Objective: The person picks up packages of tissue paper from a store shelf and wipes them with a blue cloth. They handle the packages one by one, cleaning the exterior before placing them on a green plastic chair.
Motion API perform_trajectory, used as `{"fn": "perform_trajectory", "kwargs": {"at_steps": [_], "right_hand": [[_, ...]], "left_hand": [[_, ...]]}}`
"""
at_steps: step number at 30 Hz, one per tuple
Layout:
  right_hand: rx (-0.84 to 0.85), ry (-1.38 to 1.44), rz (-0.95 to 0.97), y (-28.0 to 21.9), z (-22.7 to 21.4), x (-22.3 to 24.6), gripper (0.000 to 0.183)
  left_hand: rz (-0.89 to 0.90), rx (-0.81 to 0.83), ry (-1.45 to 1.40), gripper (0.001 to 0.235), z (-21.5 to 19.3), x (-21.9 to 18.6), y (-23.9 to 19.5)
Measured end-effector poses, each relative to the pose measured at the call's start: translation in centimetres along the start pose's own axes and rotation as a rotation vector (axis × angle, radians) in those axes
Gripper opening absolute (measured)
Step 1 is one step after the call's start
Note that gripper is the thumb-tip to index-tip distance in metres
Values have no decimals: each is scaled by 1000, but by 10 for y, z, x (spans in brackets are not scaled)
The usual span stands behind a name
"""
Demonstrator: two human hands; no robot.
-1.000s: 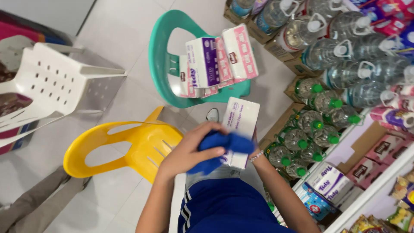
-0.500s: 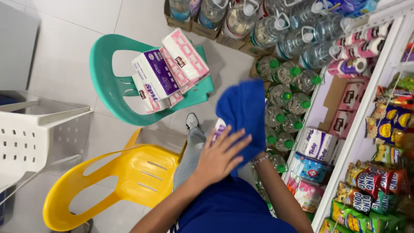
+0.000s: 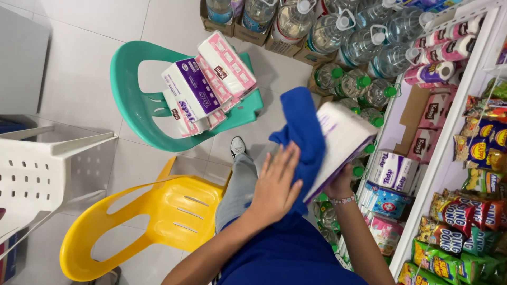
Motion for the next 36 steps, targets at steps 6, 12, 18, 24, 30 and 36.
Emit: {"fn": "perform_trajectory", "kwargs": {"at_steps": [6,12,18,24,30,36], "right_hand": [[-34,-154,108,-10,-67,-34,114],[-149,105,-38,23,-94,-16,95],[-71,-481,-226,-31,129,86,91],[-129,-213,189,-17,-71,-17,69],[-101,268,-223,-42,3,18,75],[-84,-25,-317,-63,6,12,79]], "left_hand": [[-306,-377,-497,52,-6,30,24],[-507,-248,-1258,59,149,128,-101],[-238,-381,-990,64,68,73,-44],[-53,-191,-237,55,-1,3,48],[270,-102,-161,63,-5,-47,37],[258,-65,-225,42,14,-13,28]]}}
Point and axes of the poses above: each hand's wrist, its own y-axis towards the middle knuckle, its own z-axis out of the palm, x = y × z, the point moved 2 cm from there along y, towards the middle knuckle, and after that the axes turned 13 degrees about z, right-handed, at the moved point
